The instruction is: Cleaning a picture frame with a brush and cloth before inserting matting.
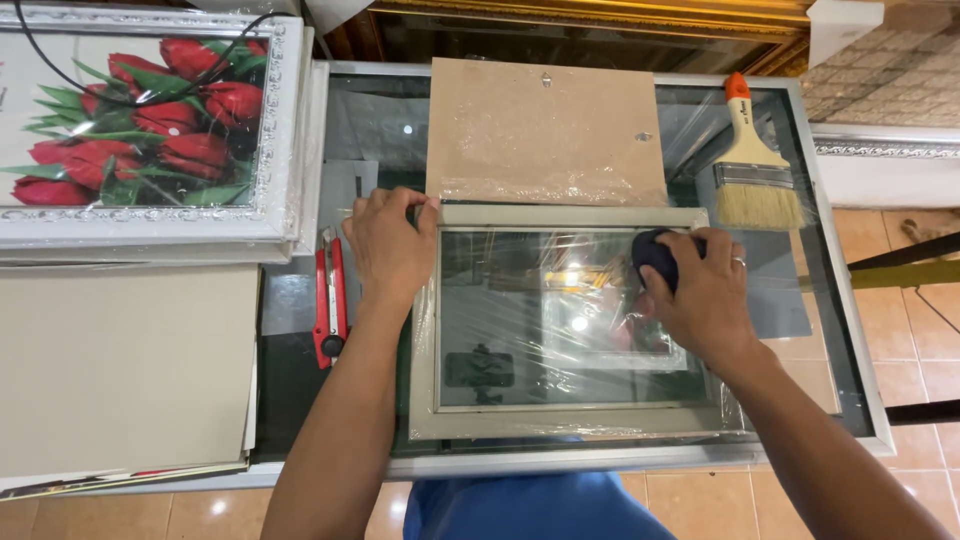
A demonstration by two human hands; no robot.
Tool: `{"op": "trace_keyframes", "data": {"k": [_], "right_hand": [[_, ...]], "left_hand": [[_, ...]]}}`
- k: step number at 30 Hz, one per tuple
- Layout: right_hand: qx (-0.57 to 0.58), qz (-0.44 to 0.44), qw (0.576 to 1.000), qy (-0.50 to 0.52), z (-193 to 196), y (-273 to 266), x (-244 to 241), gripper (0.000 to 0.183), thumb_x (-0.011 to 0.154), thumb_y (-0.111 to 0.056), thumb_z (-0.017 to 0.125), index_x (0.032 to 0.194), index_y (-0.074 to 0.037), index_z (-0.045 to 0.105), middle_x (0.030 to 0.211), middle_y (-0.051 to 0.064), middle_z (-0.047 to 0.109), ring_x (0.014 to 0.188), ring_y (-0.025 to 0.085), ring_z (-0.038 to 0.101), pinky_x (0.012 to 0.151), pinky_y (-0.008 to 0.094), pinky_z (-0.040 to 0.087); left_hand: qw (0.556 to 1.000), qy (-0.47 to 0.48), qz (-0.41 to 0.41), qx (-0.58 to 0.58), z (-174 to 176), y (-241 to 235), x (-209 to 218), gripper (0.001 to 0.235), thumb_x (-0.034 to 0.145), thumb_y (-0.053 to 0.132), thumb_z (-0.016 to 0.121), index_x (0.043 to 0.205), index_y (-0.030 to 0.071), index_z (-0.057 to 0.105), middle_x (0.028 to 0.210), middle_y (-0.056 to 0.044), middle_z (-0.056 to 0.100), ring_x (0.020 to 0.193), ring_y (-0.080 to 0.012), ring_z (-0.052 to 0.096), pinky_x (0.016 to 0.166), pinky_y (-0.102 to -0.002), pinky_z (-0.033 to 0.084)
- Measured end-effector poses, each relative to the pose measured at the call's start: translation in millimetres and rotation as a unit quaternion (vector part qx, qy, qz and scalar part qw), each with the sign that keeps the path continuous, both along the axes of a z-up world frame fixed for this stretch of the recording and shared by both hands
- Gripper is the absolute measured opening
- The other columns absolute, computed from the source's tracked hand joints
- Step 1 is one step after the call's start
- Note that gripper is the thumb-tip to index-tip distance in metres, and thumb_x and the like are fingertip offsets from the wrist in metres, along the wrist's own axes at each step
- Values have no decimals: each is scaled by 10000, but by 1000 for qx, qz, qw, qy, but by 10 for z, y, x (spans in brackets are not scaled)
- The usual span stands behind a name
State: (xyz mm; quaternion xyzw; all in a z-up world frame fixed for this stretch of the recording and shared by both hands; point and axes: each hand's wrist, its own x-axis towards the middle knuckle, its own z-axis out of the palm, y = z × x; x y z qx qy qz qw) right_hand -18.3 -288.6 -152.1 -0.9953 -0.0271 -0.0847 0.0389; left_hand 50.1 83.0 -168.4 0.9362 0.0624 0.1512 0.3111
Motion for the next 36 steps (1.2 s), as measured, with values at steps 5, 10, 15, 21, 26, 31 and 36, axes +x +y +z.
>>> {"op": "trace_keyframes", "data": {"k": [5, 10, 15, 21, 26, 31, 36], "right_hand": [[41, 144, 988, -31, 13, 1142, 91, 446, 908, -374, 709, 1292, -163, 622, 1215, 151, 528, 1108, 466, 606, 895, 515, 513], [77, 270, 959, -24, 55, 1931, 455, 394, 910, -330, 707, 1245, -138, 632, 1126, 159, 520, 1069, 498, 578, 856, 526, 521], [66, 391, 917, 47, 269, 1957, 4, 367, 881, -345, 714, 1165, -123, 646, 1132, 182, 536, 996, 497, 548, 759, 538, 530], [136, 343, 916, 159, 256, 957, -502, 378, 863, -404, 706, 1214, -273, 662, 1214, 117, 569, 1088, 460, 582, 834, 517, 530], [122, 194, 957, 179, 431, -58, -724, 431, 742, -234, 771, 1166, -260, 697, 1333, 73, 537, 1216, 381, 545, 964, 465, 494], [98, 162, 974, 122, 114, 271, -728, 490, 762, -215, 730, 1232, -163, 601, 1364, 169, 474, 1233, 399, 471, 981, 508, 449], [126, 369, 909, 146, 243, 1664, -599, 430, 829, -284, 702, 1227, -179, 578, 1298, 194, 502, 1183, 513, 513, 996, 561, 423]], "left_hand": [[1000, -28, -7, 0, -1, -1, -26, 174, 1001, 373, 671, 977, 212, 733, 941, -26, 636, 1028, -240, 600, 947, -405, 387], [1000, -22, -11, -12, -13, 18, -34, 204, 1039, 377, 622, 984, 219, 740, 949, -12, 629, 1034, -222, 590, 931, -384, 374], [1000, -11, -10, 3, -103, 29, 21, 180, 977, 442, 671, 961, 271, 725, 958, 3, 639, 1046, -241, 586, 947, -412, 377], [1000, -12, -20, -9, -75, 36, 24, 185, 996, 432, 662, 981, 273, 757, 974, -5, 635, 1045, -240, 582, 930, -400, 378], [999, -37, -18, 12, 28, -30, -14, 183, 998, 341, 665, 953, 189, 757, 957, -48, 642, 978, -261, 563, 898, -420, 378], [998, -46, -6, 46, 84, -62, -42, 201, 990, 275, 642, 924, 114, 742, 961, -94, 664, 913, -291, 545, 880, -437, 388], [1000, 11, -9, 0, -13, -25, 0, 239, 1036, 388, 594, 1004, 197, 734, 1017, -46, 627, 1073, -261, 567, 952, -425, 357]]}}
